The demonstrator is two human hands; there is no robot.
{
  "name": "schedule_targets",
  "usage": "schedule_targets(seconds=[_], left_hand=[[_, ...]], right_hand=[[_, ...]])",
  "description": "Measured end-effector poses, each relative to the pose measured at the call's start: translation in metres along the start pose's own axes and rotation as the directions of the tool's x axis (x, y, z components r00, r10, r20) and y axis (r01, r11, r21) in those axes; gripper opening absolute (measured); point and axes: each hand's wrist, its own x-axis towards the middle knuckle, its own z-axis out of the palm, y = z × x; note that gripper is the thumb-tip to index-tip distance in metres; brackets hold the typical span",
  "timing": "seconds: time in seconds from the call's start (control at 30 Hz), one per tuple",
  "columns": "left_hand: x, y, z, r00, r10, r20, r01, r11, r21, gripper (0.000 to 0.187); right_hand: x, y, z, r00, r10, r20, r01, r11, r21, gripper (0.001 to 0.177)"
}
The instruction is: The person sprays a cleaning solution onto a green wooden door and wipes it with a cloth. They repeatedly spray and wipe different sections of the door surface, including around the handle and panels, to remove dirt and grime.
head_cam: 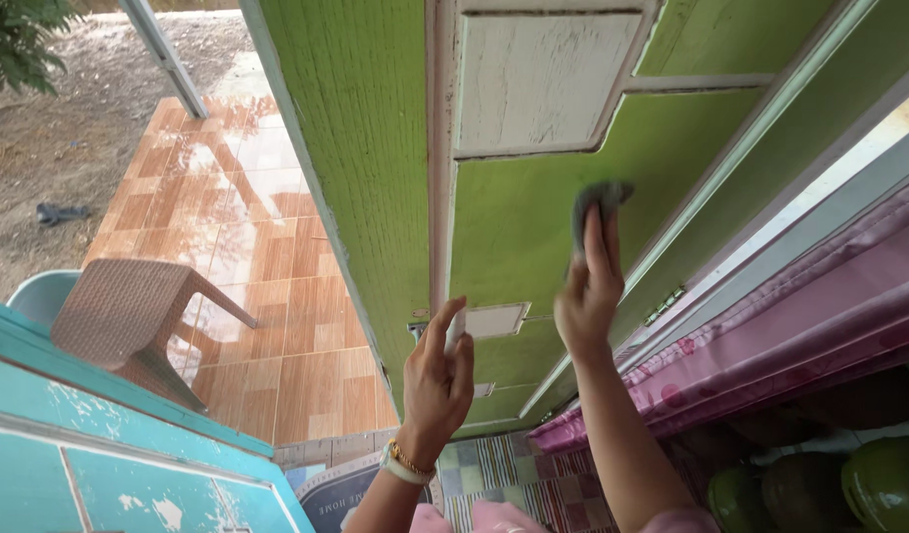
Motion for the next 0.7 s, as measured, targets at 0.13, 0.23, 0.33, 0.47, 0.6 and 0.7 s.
schedule_targets(seconds=[0.13,0.23,0.33,0.47,0.6,0.7], left_hand=[[0.000,-0.010,-0.007,0.999,0.035,-0.028,-0.035,0.999,-0.010,0.042],[0.002,-0.016,-0.011,1.000,0.026,-0.015,-0.027,0.999,-0.027,0.042],[0.006,-0.021,-0.015,1.000,-0.022,0.002,0.022,0.997,-0.068,0.042],[0.009,-0.027,-0.027,1.000,-0.022,-0.016,0.021,0.996,-0.082,0.040],[0.011,-0.029,-0.027,0.999,-0.048,0.014,0.049,0.992,-0.113,0.041],[0.015,-0.026,-0.022,0.999,-0.036,0.035,0.040,0.994,-0.105,0.043]], right_hand=[[0.024,-0.010,0.047,0.996,0.083,-0.023,-0.085,0.993,-0.085,0.076],[-0.008,-0.009,0.080,0.991,-0.072,0.113,0.087,0.986,-0.140,0.081],[-0.053,0.008,0.090,0.946,-0.227,0.232,0.276,0.939,-0.204,0.077],[-0.043,0.032,0.057,0.982,-0.054,0.180,0.062,0.997,-0.044,0.086],[0.017,0.025,0.052,0.994,0.017,-0.104,-0.024,0.997,-0.070,0.089],[0.005,0.013,0.081,0.993,-0.100,-0.064,0.089,0.983,-0.158,0.089]])
